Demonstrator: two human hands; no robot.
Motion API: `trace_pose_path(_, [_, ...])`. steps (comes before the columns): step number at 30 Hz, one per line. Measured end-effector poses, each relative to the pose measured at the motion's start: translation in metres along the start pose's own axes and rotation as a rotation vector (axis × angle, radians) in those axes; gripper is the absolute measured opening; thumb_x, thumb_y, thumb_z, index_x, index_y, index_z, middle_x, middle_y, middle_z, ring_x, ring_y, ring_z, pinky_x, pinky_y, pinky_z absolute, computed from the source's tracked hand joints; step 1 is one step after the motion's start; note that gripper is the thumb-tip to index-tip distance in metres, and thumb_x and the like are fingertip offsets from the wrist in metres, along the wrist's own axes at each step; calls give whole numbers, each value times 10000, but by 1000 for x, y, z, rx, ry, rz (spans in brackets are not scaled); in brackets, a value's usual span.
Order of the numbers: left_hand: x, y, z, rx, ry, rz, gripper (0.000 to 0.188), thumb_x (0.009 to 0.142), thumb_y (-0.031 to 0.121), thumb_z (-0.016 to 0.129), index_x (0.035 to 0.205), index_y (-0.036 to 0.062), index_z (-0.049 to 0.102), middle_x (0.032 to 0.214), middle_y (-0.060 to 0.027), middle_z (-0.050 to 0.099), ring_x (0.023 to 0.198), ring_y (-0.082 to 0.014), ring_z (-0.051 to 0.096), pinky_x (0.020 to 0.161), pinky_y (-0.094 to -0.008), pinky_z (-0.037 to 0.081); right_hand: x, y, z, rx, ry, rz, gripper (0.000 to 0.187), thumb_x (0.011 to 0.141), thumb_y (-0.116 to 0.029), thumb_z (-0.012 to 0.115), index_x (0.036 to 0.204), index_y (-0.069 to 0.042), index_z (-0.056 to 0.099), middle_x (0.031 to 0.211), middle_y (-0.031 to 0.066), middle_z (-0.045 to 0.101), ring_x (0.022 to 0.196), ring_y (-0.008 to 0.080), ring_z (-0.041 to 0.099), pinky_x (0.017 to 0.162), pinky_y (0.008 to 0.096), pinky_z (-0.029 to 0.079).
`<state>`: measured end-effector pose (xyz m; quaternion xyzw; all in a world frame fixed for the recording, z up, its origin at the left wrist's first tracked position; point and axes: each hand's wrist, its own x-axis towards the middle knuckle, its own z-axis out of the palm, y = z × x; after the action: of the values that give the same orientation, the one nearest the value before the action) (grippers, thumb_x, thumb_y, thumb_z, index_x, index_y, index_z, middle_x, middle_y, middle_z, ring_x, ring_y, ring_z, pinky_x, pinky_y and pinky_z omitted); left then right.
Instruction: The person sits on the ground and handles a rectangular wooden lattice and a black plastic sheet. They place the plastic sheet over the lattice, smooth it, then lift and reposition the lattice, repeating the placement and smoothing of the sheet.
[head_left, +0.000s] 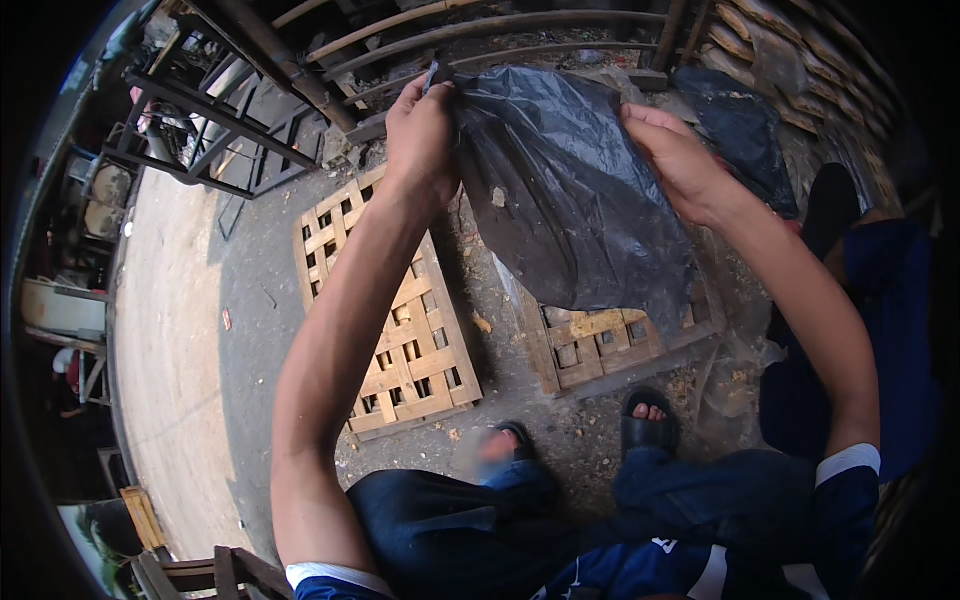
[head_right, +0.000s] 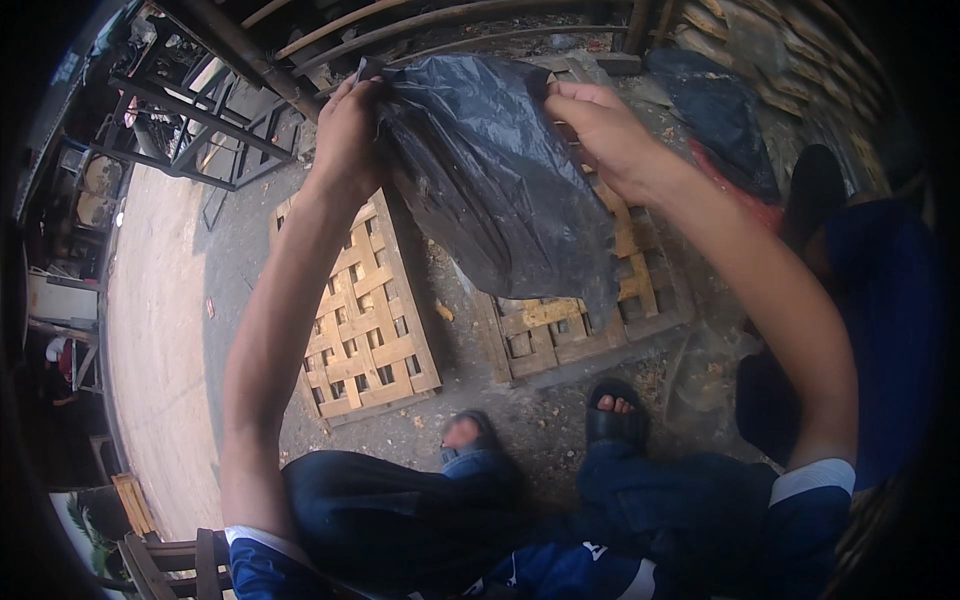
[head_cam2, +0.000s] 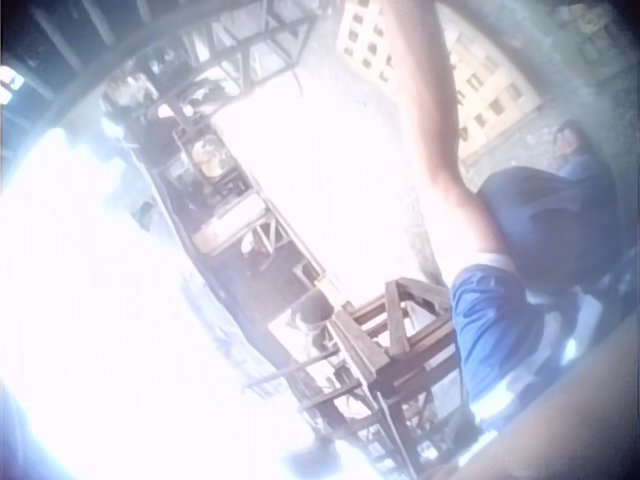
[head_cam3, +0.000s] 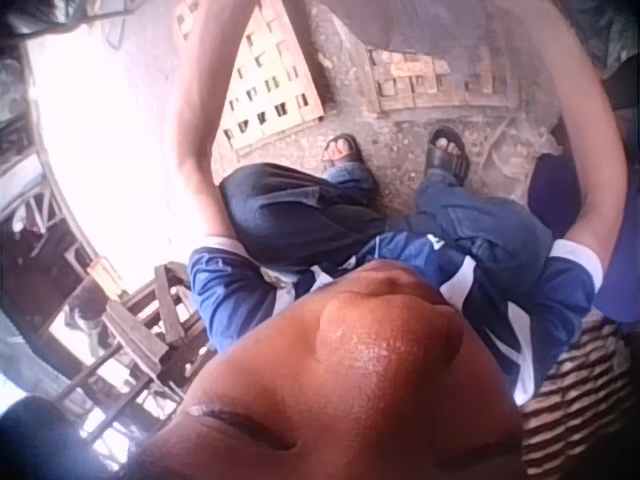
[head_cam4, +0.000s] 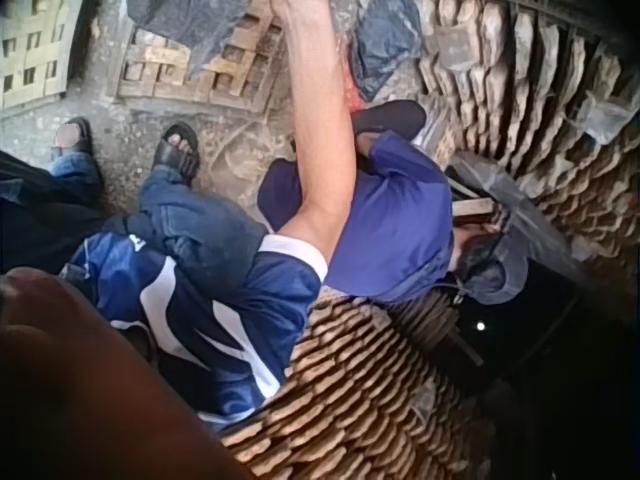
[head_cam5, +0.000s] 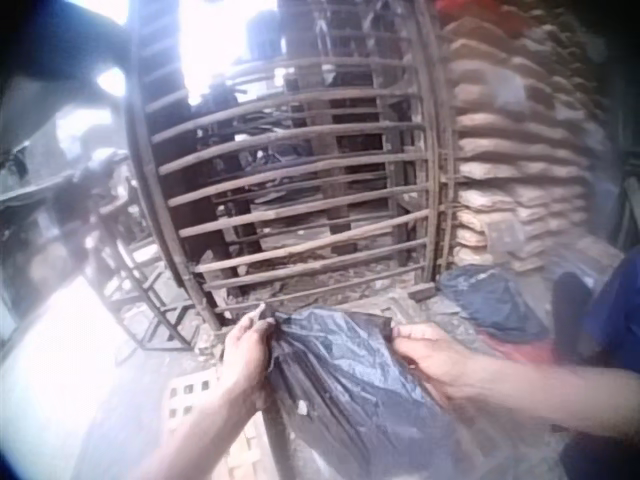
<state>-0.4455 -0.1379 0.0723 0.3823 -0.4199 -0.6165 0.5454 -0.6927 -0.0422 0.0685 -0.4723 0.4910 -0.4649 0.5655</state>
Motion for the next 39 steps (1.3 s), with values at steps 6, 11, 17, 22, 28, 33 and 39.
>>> trace_pose_path(6, [-3, -18, 9, 98, -109, 52, 585, 1038, 59, 503, 1589, 25, 307, 1167, -125, 669, 928, -147, 633, 809, -286, 526, 37, 14, -68, -62, 155, -73, 384, 1010, -333, 501, 1178, -49, 699, 1029, 21, 713, 888, 116, 674, 824, 272, 530])
trace_pose_path(11, [-7, -104, -23, 580, -43, 6, 608, 1037, 121, 553, 1579, -15, 312, 1260, -180, 682, 977, -159, 670, 817, -283, 527, 33, 71, -93, 253, 57, 231, 600, 1005, -623, 517, 1200, -64, 614, 1026, 18, 651, 872, 134, 645, 835, 311, 525])
trace_pose_path(17, [-19, -147, -51, 1140, -431, -50, 921, 898, 172, 688, 1635, 52, 149, 1183, -284, 692, 843, -285, 736, 764, -376, 585, 0, 113, -114, -295, -120, 472, 319, 1001, -394, 641, 1052, -81, 614, 841, 3, 610, 681, 82, 614, 507, 235, 495])
trace_pose_path(22, [-19, -119, -31, 1012, -534, -436, 909, 900, 290, 736, 1624, 52, 240, 1048, -204, 741, 804, -204, 710, 732, -335, 564, -3, 119, -106, -520, -226, 620, 183, 980, -239, 674, 1037, -72, 623, 902, 11, 640, 763, 109, 659, 567, 279, 540])
trace_pose_path(28, [5, -137, -32, 778, -341, -344, 873, 910, 288, 773, 1563, -52, 304, 1083, -157, 735, 906, -198, 684, 761, -319, 547, 23, 106, -86, -55, -10, 436, 484, 975, -213, 674, 1405, -42, 532, 1279, 83, 659, 1176, 198, 634, 1013, 378, 497])
trace_pose_path(33, [9, -155, -19, 642, -379, -272, 789, 868, 56, 743, 1540, -46, 342, 954, -85, 710, 883, -142, 655, 757, -276, 527, 59, 118, -92, -76, 6, -28, 745, 853, 66, 609, 1553, -68, 391, 1521, 104, 484, 1361, 187, 502, 1126, 317, 414])
trace_pose_path(39, [10, -159, -32, 558, -262, -276, 494, 890, 84, 699, 1342, -30, 534, 885, -39, 666, 772, -121, 596, 695, -270, 489, 63, 105, -65, -309, 20, -331, 838, 792, 139, 555, 1575, -95, 371, 1585, 101, 413, 1453, 201, 400, 1163, 317, 365])
